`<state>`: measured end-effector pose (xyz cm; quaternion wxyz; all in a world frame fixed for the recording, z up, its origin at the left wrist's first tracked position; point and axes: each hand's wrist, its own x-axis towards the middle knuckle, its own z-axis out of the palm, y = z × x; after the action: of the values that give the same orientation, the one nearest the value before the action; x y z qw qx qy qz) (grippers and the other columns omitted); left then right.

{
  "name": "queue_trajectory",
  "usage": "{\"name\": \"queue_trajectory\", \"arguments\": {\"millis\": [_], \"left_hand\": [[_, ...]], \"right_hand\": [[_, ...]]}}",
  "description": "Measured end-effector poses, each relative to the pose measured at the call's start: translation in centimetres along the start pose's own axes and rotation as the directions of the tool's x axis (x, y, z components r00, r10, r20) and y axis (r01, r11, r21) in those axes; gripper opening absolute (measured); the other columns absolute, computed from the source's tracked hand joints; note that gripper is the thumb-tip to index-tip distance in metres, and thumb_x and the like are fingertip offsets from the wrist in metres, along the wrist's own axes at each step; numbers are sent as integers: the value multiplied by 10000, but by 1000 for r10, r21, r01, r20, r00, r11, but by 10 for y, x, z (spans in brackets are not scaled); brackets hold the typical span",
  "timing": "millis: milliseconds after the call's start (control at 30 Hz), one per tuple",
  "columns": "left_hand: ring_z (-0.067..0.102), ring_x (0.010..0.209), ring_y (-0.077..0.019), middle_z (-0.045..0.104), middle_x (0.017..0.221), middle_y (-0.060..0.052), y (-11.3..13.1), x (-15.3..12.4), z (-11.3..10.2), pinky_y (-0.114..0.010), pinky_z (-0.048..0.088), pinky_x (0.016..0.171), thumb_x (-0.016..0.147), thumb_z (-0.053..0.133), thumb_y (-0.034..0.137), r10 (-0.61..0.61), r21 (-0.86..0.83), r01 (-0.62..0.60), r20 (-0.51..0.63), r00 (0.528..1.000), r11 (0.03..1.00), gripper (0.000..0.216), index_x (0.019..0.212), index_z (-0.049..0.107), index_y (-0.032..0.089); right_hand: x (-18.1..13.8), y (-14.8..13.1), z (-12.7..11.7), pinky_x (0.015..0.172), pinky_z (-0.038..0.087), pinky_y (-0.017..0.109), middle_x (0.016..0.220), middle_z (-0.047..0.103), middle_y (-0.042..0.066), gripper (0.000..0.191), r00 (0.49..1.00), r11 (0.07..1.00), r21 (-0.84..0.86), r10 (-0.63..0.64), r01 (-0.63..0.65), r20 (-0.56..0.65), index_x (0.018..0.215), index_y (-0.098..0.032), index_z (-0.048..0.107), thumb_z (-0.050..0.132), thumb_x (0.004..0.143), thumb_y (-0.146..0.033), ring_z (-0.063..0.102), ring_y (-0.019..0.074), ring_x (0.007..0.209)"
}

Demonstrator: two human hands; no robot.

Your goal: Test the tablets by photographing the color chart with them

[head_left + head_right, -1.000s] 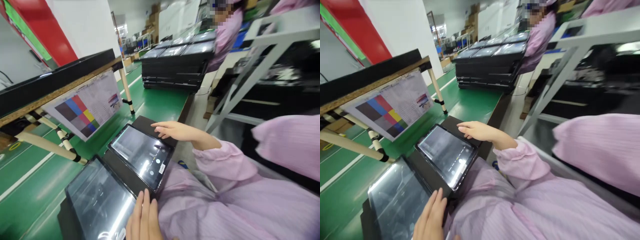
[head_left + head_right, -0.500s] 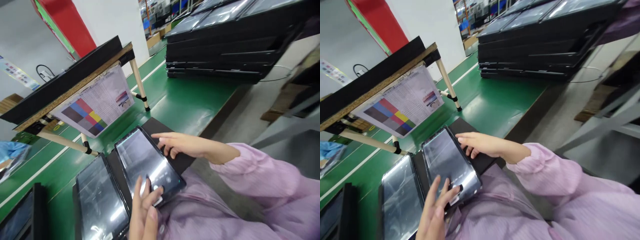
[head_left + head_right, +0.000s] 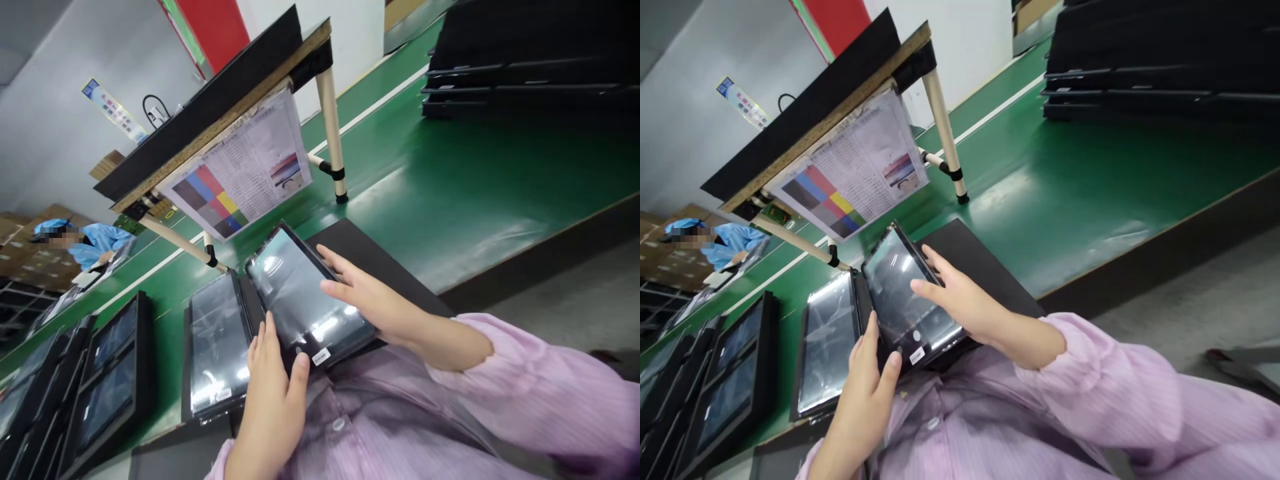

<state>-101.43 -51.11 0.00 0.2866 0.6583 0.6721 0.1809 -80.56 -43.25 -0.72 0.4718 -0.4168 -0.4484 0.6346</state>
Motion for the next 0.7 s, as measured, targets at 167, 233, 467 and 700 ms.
{"name": "queue_trajectory", "arguments": {"millis": [167,233,467,700], "left_hand": [[271,1555,-294,305,1665,-183,-4,3,22,-541,224,1260,980,543,492,-55,-503,-41,-174,983,863,736,1603,257,225],[411,1484,-307,396,1598,-223,-4,11,28,-531,344,1208,948,612,493,-69,-674,-160,-301,951,722,781,1588,248,232],[431,1468,-306,421,1581,-199,22,33,13,-423,387,1196,856,753,445,75,-582,-520,-618,782,625,849,1546,330,190],[169,1578,-346,101,1691,-258,7,47,26,-499,191,1273,815,761,441,184,-207,-431,-686,704,878,1114,1613,47,136]], "right_hand": [[0,-5,-15,1252,316,499,1654,292,135,1152,994,981,-165,-102,106,33,1634,-188,213,785,731,-617,325,329,1522],[-4,-4,-20,1265,287,492,1643,317,136,1180,967,937,-240,-249,253,48,1648,-206,160,802,735,-592,304,315,1534],[-9,-11,-7,1237,355,395,1655,306,80,1056,878,858,-190,-452,477,158,1643,-271,196,734,814,-644,334,279,1523],[26,-10,2,1082,520,445,1265,686,88,834,972,974,74,-218,212,90,1344,-228,622,557,801,-856,570,298,1322]]}}
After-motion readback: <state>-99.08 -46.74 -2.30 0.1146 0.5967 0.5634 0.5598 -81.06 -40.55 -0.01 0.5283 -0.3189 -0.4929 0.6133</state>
